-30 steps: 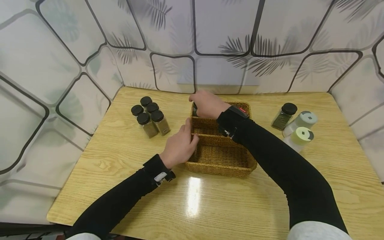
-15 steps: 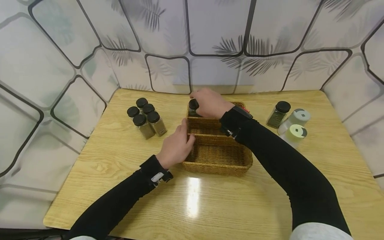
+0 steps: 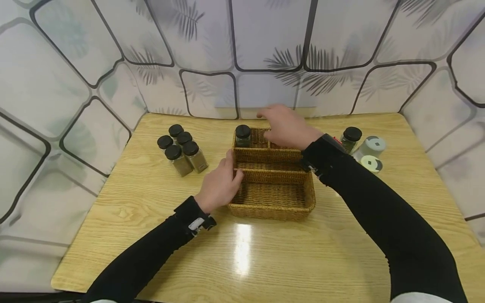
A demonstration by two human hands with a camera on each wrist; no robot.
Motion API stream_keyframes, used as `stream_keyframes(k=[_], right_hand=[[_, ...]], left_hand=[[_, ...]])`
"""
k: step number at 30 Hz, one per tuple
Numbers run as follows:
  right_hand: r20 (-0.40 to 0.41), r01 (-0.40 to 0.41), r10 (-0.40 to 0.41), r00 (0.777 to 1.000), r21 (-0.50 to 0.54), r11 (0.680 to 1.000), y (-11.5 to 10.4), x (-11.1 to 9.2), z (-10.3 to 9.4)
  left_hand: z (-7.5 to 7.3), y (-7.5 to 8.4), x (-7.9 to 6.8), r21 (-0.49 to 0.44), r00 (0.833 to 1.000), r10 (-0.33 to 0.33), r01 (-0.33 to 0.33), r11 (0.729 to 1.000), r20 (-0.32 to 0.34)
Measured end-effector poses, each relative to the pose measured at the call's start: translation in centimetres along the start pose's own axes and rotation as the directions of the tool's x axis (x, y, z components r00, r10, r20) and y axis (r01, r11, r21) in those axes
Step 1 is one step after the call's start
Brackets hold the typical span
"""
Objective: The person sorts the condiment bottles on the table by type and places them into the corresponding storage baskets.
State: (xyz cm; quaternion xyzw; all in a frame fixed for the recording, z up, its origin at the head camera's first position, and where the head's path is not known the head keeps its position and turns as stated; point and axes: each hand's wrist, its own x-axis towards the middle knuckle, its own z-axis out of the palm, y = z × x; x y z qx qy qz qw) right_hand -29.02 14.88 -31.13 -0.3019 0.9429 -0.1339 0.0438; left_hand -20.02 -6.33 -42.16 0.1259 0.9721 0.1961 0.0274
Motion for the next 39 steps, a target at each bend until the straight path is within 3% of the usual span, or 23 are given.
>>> stream_keyframes(k=[18, 29, 39], right_hand=[[-0.063, -0.075, 0.072, 0.995, -0.045, 0.996, 5.1, -6.4, -2.0], [-0.024, -0.150, 0.149, 0.988, -0.032, 0.988, 7.1, -8.4, -2.3], [0.063, -0.253, 0.253, 0.965, -0.011, 0.967, 9.2, -9.8, -2.8]], left_hand=[[0.1, 0.1, 0.0, -0.048, 1.000, 0.019, -0.018, 0.999, 0.010], [0.0, 0.0, -0.1, -0.035, 1.000, 0.008, -0.008, 0.999, 0.013], [0.1, 0.2, -0.1, -0.030, 1.000, 0.007, -0.007, 1.000, 0.003]])
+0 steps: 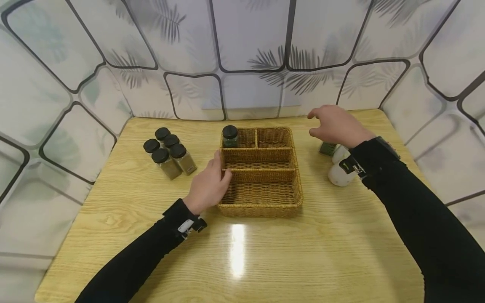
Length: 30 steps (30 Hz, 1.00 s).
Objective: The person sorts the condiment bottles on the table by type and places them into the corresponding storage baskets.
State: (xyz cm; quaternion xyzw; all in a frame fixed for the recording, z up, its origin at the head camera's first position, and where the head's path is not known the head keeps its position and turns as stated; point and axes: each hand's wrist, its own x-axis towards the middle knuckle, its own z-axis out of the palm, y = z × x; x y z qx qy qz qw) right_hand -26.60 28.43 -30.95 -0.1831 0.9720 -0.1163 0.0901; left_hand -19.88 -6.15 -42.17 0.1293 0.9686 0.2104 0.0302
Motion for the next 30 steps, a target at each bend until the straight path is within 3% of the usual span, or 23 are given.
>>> stream_keyframes(k=[12, 30], right_hand=[[0.049, -0.062, 0.062, 0.997, -0.003, 0.998, 2.1, -0.1, 0.2], [0.114, -0.081, 0.089, 0.989, -0.079, 0.994, 4.0, 0.7, 0.7]], left_hand=[[0.2, 0.0, 0.0, -0.005, 1.000, -0.012, 0.012, 1.000, -0.001], [0.1, -0.1, 0.1, -0.016, 1.000, -0.007, 0.006, 1.000, -0.017]])
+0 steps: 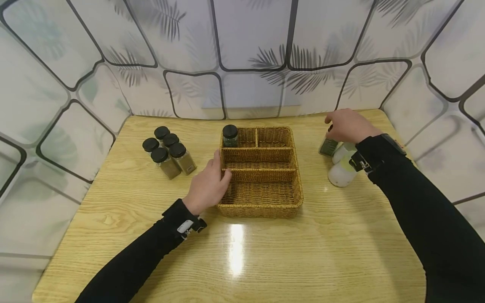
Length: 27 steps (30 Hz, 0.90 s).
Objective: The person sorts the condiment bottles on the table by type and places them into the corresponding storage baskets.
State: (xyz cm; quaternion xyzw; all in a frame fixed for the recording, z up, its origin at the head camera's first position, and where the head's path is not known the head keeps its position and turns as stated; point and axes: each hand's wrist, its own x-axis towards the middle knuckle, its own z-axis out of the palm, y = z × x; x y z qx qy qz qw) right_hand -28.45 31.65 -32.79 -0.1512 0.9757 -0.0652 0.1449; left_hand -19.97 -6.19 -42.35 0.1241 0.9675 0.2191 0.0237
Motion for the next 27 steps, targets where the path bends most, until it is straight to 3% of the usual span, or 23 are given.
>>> stream_keyframes(k=[27], right_hand=[[0.007, 0.023, -0.023, 1.000, 0.004, 1.000, 0.43, -0.31, 0.21]], left_hand=[[0.01, -0.05, 0.06, -0.002, 1.000, -0.002, 0.002, 1.000, 0.005]])
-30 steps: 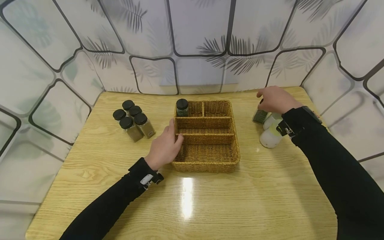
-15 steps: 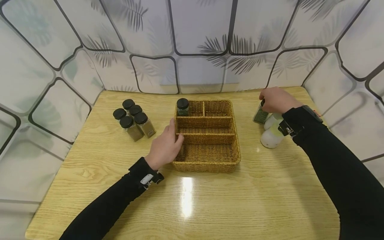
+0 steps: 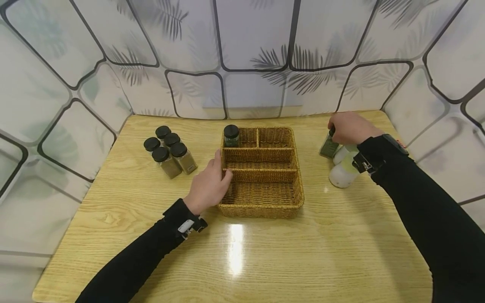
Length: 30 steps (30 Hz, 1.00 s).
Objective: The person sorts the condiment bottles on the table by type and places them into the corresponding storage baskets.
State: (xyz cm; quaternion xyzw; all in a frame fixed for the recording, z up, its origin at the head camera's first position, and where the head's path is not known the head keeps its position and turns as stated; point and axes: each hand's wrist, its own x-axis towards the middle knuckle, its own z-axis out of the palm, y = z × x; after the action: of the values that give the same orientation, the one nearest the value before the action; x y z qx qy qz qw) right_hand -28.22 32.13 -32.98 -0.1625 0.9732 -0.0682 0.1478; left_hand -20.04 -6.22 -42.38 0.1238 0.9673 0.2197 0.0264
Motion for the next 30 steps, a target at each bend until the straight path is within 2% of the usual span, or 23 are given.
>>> stream_keyframes(k=[16, 30], right_hand=[[-0.025, 0.012, -0.012, 1.000, -0.001, 1.000, -0.7, -0.5, -0.4], [-0.003, 0.050, -0.050, 0.999, -0.054, 0.997, -3.1, -0.4, -2.5]], left_hand=[[-0.2, 0.1, -0.1, -0.003, 1.000, -0.001, 0.001, 1.000, 0.003], [-0.3, 0.1, -0.2, 0.009, 1.000, -0.001, 0.001, 1.000, 0.019]])
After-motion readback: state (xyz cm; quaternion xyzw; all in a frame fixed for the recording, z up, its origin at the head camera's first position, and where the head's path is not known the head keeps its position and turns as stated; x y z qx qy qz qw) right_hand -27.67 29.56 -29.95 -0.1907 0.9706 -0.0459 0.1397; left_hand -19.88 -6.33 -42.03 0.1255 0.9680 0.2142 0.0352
